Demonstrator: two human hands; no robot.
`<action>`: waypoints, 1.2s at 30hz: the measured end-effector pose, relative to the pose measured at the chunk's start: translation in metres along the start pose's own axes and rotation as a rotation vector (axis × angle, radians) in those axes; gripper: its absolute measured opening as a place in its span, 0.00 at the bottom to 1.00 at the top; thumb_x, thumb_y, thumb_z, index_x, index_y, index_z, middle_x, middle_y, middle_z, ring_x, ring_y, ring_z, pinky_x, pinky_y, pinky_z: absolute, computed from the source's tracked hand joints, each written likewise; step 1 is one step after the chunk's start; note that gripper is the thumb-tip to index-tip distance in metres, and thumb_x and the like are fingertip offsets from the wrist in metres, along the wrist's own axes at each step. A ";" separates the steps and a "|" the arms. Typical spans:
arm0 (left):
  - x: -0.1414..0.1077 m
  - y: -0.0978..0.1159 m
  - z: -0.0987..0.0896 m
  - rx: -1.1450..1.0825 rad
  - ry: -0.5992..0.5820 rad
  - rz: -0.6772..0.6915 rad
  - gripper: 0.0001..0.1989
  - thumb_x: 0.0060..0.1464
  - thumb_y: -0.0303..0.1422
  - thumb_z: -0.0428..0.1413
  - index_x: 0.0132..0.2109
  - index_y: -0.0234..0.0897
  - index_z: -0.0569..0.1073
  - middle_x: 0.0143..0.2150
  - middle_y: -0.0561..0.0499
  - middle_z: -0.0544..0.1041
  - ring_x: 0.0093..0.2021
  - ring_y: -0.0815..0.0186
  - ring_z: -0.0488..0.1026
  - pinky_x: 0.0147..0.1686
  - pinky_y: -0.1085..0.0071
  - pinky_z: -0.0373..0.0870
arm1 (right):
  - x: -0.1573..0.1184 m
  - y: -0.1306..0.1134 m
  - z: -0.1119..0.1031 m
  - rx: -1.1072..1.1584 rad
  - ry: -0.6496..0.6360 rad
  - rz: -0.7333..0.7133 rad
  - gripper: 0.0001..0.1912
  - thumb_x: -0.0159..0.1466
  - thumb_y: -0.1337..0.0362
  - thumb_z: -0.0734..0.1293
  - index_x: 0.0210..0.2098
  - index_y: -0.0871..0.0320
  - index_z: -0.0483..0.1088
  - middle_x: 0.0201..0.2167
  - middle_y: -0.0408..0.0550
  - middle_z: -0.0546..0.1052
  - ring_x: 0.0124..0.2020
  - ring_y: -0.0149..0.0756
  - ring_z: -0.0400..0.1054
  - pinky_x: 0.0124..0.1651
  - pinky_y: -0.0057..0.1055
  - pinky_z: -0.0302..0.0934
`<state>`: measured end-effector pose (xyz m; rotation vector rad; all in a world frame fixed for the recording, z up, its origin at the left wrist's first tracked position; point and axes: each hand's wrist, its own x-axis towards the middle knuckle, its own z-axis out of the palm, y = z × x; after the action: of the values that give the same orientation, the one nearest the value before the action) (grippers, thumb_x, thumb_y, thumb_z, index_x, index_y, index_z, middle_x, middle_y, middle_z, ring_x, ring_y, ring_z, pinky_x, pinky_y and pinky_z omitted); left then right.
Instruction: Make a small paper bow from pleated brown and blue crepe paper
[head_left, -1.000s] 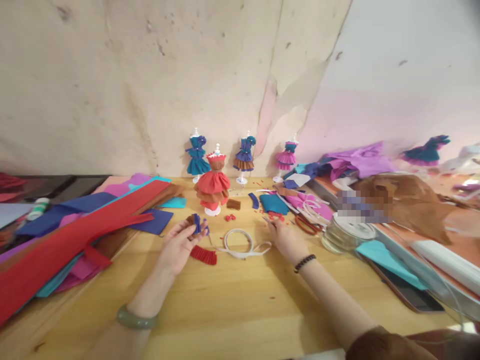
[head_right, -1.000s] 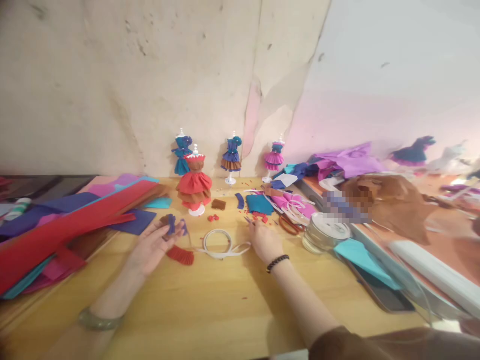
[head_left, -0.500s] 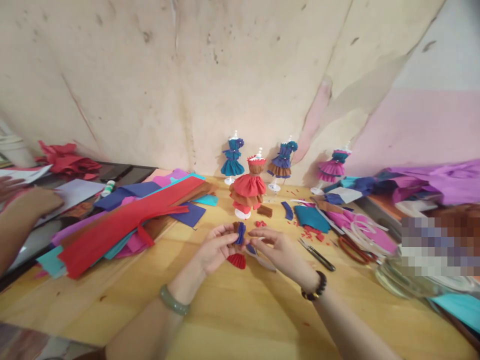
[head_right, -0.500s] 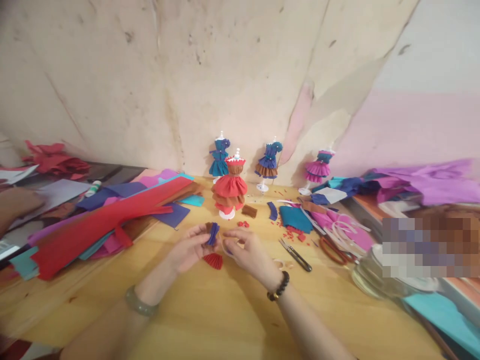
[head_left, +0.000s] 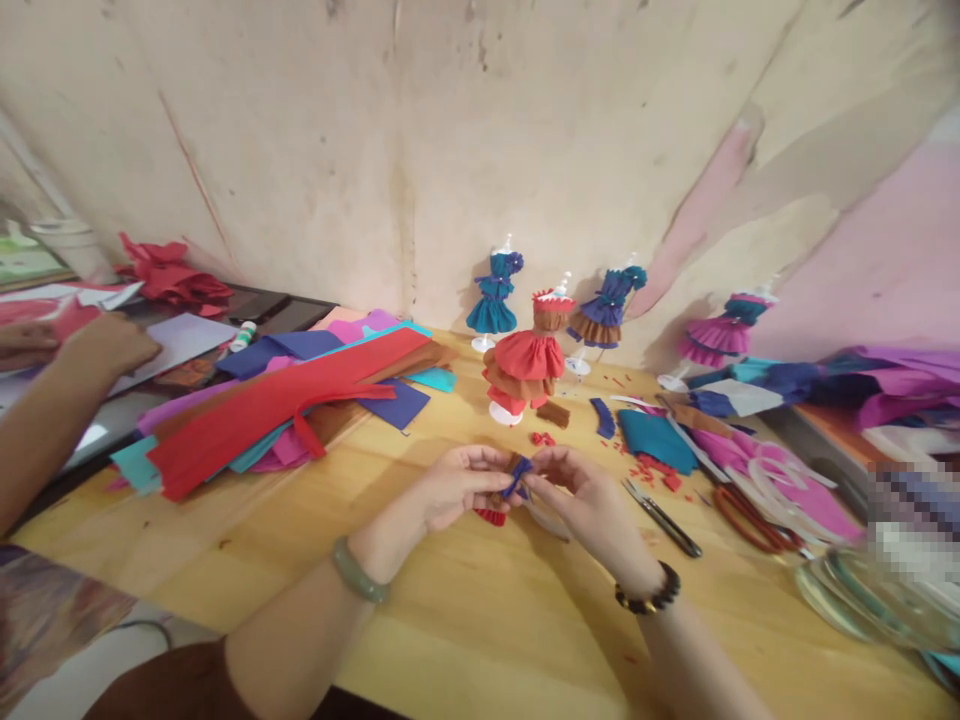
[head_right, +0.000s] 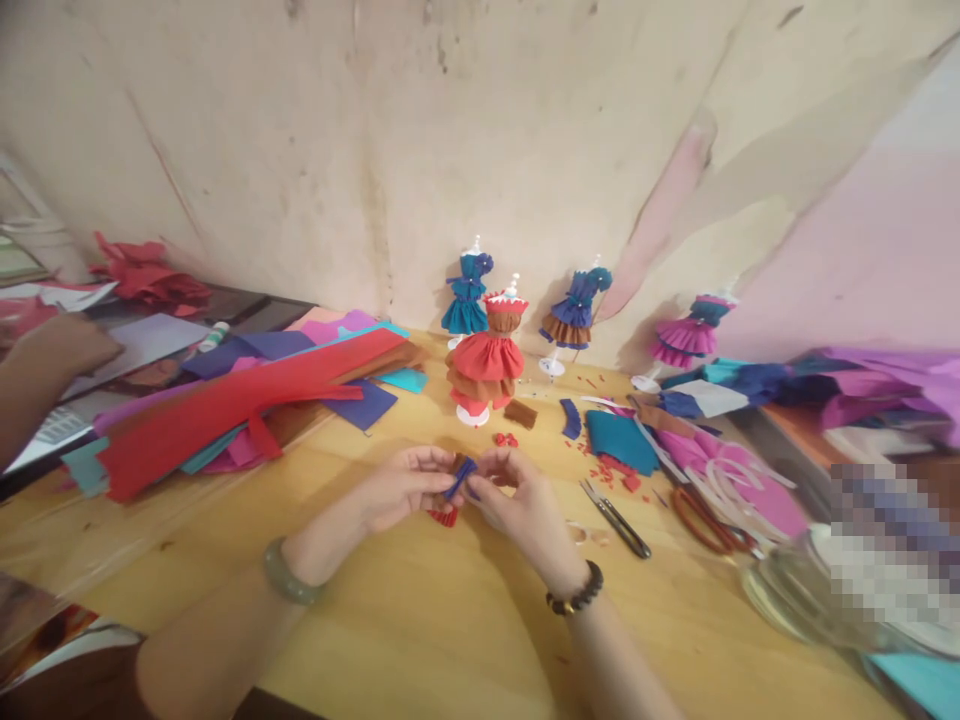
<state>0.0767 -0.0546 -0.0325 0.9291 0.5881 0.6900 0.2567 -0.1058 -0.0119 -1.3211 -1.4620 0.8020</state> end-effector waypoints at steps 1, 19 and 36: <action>0.000 0.001 0.001 0.011 0.002 -0.002 0.18 0.41 0.32 0.69 0.39 0.32 0.74 0.32 0.45 0.79 0.29 0.65 0.77 0.30 0.70 0.72 | 0.000 0.001 -0.001 0.038 -0.012 -0.003 0.17 0.54 0.55 0.72 0.39 0.57 0.72 0.35 0.51 0.80 0.35 0.40 0.75 0.40 0.38 0.71; -0.002 0.002 0.003 0.016 -0.024 -0.023 0.17 0.42 0.33 0.68 0.39 0.33 0.73 0.31 0.45 0.80 0.30 0.62 0.79 0.33 0.66 0.72 | -0.006 0.005 -0.006 -0.026 -0.010 -0.062 0.16 0.55 0.57 0.71 0.41 0.56 0.75 0.33 0.49 0.80 0.34 0.40 0.74 0.41 0.39 0.70; 0.001 0.002 0.003 -0.119 0.018 0.007 0.16 0.42 0.27 0.68 0.39 0.32 0.73 0.32 0.46 0.81 0.31 0.62 0.79 0.37 0.64 0.75 | -0.008 -0.005 -0.008 -0.031 0.017 -0.201 0.07 0.57 0.58 0.70 0.30 0.55 0.75 0.34 0.51 0.81 0.36 0.41 0.75 0.40 0.38 0.71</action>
<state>0.0788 -0.0549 -0.0292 0.8147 0.5539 0.7325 0.2622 -0.1160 -0.0070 -1.1782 -1.5710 0.6380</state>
